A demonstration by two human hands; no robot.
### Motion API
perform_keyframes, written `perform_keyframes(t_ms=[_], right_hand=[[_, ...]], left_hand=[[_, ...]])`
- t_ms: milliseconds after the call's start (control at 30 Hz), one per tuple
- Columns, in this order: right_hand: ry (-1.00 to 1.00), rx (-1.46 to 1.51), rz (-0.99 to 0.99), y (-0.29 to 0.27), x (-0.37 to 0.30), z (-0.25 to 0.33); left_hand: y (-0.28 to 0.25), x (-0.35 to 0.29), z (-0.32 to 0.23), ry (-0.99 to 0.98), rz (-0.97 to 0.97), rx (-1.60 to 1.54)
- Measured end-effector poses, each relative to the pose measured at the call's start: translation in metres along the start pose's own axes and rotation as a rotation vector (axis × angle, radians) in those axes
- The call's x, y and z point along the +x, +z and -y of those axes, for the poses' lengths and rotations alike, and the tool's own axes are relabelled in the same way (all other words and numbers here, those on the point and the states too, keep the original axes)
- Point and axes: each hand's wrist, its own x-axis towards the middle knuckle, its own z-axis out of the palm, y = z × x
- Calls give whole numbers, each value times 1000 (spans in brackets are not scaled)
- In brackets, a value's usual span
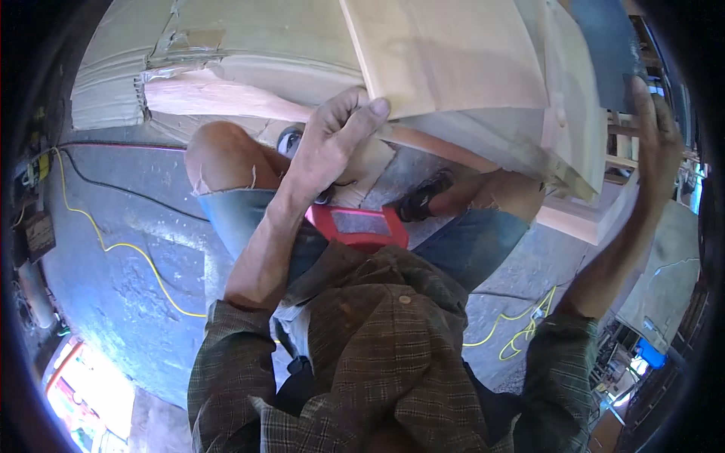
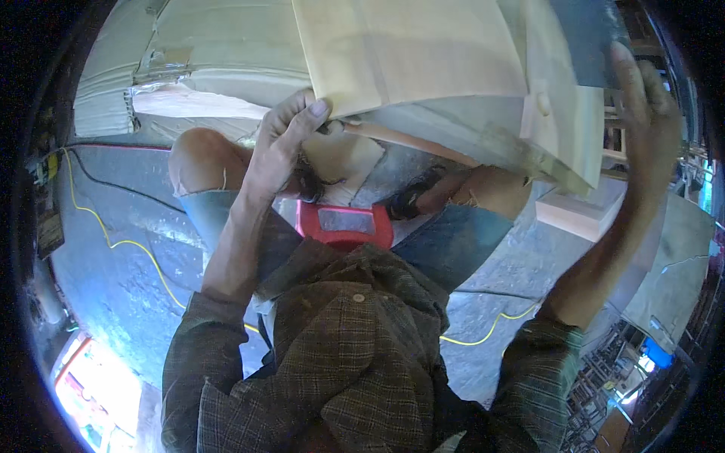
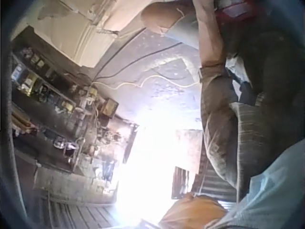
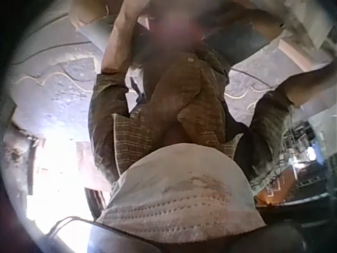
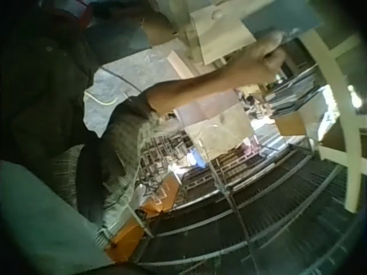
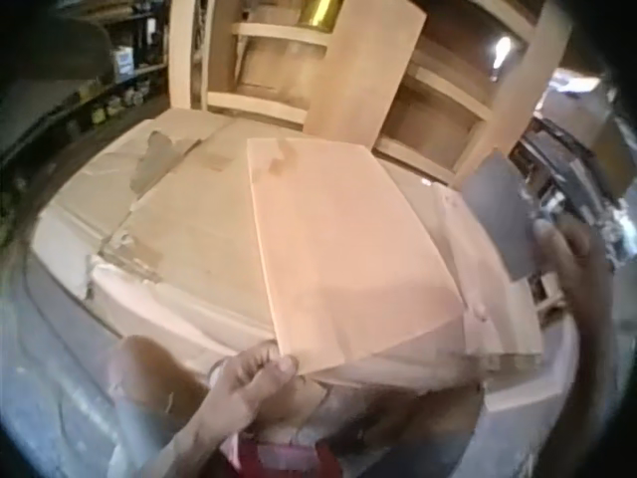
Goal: The person sits on the floor and sands the surface of several light-colored wooden boards using a sanding block. They hold each board on their lap, sand the face, flip it to sand the edges, and then move to the next board in the stack.
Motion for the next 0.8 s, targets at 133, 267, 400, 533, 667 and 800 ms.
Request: perform_keyframes(t_ms=[133,267,400,533,667,800], right_hand=[[-166,-158,19,33,-9,19],[-155,5,129,91,-51,62],[-309,53,171,96,-65,89],[-321,135,159,109,-73,78],[-357,285,170,115,-86,89],[-314,168,261,111,-77,103]], left_hand=[[-4,-5,-4,0,-39,85],[-7,-3,-11,19,-61,210],[-24,-13,-24,153,-404,279],[-36,9,-54,456,-660,604],[-41,71,-95,736,-566,971],[-77,141,-48,784,-378,1500]])
